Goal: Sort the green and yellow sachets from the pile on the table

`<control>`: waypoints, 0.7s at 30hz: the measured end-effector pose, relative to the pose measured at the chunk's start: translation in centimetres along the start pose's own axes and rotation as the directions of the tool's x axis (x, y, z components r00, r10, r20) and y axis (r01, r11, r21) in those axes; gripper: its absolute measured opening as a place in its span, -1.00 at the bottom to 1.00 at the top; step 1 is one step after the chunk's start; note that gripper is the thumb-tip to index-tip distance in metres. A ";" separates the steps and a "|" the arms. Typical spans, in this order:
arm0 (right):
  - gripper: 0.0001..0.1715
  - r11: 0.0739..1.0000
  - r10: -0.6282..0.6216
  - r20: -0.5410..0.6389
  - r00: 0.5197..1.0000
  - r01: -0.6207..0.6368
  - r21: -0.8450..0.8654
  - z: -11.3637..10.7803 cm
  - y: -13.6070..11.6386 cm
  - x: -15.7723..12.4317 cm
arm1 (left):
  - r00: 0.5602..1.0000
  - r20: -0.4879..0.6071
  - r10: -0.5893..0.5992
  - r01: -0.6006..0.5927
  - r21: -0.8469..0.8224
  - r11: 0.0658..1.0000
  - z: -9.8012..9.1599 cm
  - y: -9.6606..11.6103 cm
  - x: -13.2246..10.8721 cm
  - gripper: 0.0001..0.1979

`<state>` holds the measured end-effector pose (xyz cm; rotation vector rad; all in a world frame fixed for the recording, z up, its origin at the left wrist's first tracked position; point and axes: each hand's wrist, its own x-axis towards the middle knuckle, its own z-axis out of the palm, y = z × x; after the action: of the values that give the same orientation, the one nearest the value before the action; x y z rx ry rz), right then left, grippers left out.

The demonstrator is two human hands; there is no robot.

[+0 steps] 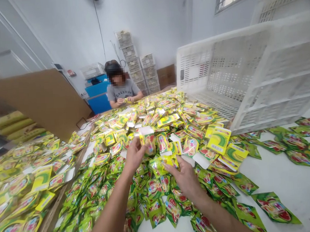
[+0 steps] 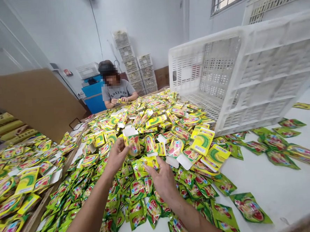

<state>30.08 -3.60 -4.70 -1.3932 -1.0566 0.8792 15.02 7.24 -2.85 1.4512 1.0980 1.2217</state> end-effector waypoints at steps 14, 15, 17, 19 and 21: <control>-0.80 0.953 -0.150 0.237 0.960 0.205 -0.225 0.1 0.1 0.2 | 0.959 0.173 -0.223 0.199 0.146 0.969 -3.7 -0.8 -11.8 -0.73; -0.81 0.952 -0.148 0.259 0.954 0.208 -0.224 0.2 0.2 0.2 | 0.954 0.190 -0.230 0.205 0.143 0.968 -3.6 -1.0 -12.0 -0.74; -0.81 0.954 -0.143 0.281 0.949 0.208 -0.216 0.4 0.5 0.0 | 0.943 0.220 -0.250 0.222 0.146 0.964 -3.5 -1.2 -12.2 -0.75; -0.79 0.956 -0.145 0.277 0.950 0.207 -0.209 0.8 0.7 -0.1 | 0.937 0.215 -0.274 0.249 0.136 0.959 -3.3 -1.5 -12.3 -0.75; -0.78 0.955 -0.155 0.253 0.955 0.210 -0.208 1.0 1.0 -0.2 | 0.934 0.189 -0.304 0.289 0.100 0.952 -3.2 -1.8 -12.3 -0.74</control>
<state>29.17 -3.42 -5.78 -1.3769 -1.4867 0.8148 10.36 -4.14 -6.51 1.3688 1.1785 0.8113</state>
